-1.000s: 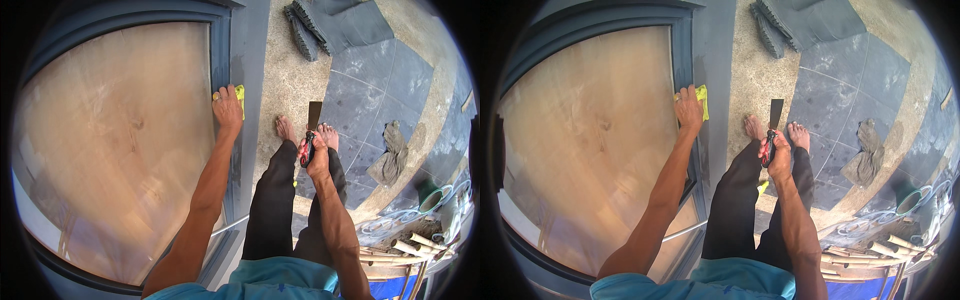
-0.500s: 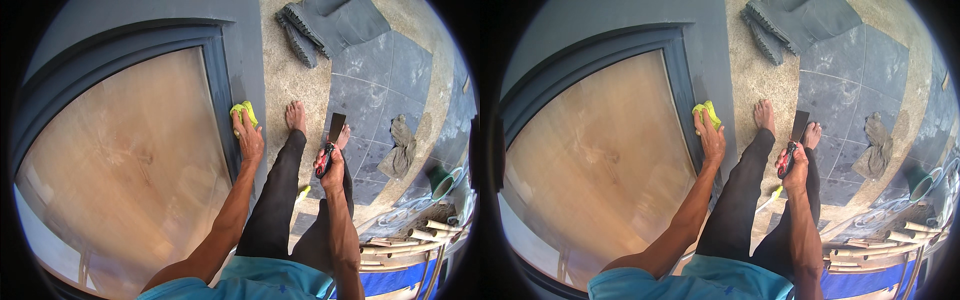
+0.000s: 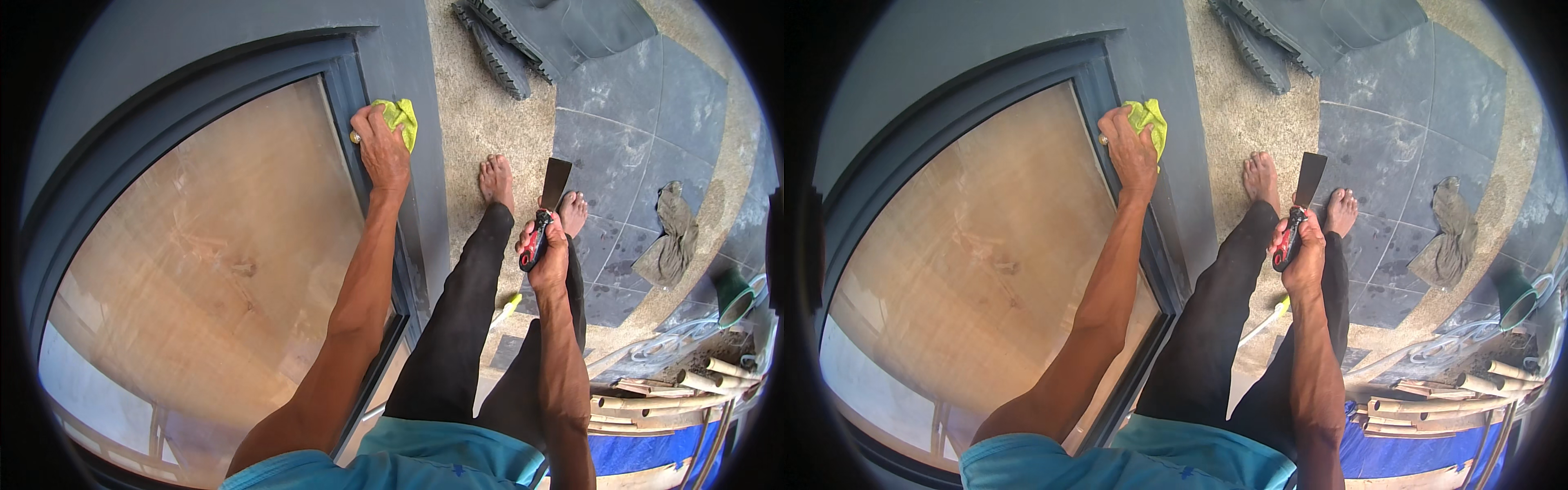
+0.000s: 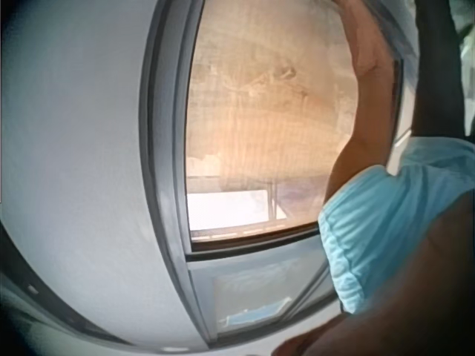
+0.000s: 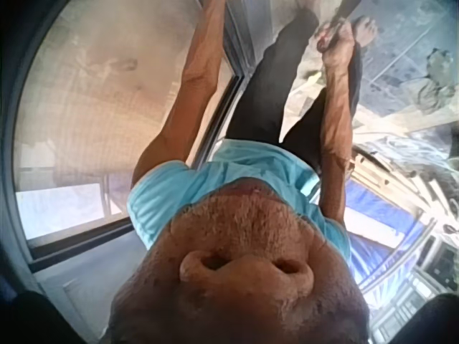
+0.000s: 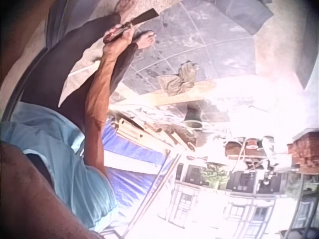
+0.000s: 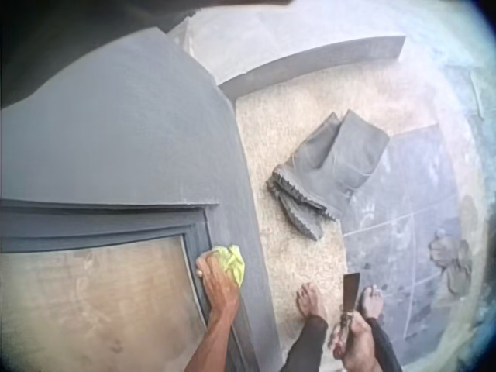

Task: The person cleans a door frame using a yellow cloth and a scraper. They wipe the frame and scrape along the edges to remove residue, alternating between wiping and scraping motions.

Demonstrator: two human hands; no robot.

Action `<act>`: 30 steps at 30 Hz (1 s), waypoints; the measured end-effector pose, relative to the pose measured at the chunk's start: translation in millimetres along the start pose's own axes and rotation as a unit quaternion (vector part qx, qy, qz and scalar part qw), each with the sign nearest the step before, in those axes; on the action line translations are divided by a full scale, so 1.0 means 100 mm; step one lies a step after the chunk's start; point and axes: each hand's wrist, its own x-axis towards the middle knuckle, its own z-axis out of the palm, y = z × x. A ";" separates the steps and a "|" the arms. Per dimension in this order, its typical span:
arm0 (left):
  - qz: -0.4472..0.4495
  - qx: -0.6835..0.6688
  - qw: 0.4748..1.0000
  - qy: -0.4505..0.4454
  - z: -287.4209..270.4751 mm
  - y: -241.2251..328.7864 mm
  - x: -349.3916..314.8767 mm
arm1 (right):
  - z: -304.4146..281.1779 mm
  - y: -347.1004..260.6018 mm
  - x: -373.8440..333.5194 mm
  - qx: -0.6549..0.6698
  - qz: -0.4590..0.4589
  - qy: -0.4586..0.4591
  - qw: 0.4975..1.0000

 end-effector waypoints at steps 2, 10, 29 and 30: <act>0.021 0.009 0.999 0.048 0.01 0.07 0.46 | -0.02 -0.01 0.05 -0.002 -0.001 -0.004 1.000; 0.110 0.111 0.985 0.067 0.20 0.16 0.89 | -0.03 -0.05 0.12 -0.009 -0.002 -0.012 1.000; 0.082 0.110 0.987 0.086 0.23 0.01 1.32 | -0.15 -0.20 0.10 0.024 0.004 -0.038 0.999; 0.104 0.099 0.986 0.081 0.22 0.00 1.33 | -0.17 -0.19 0.10 0.033 0.003 -0.027 0.999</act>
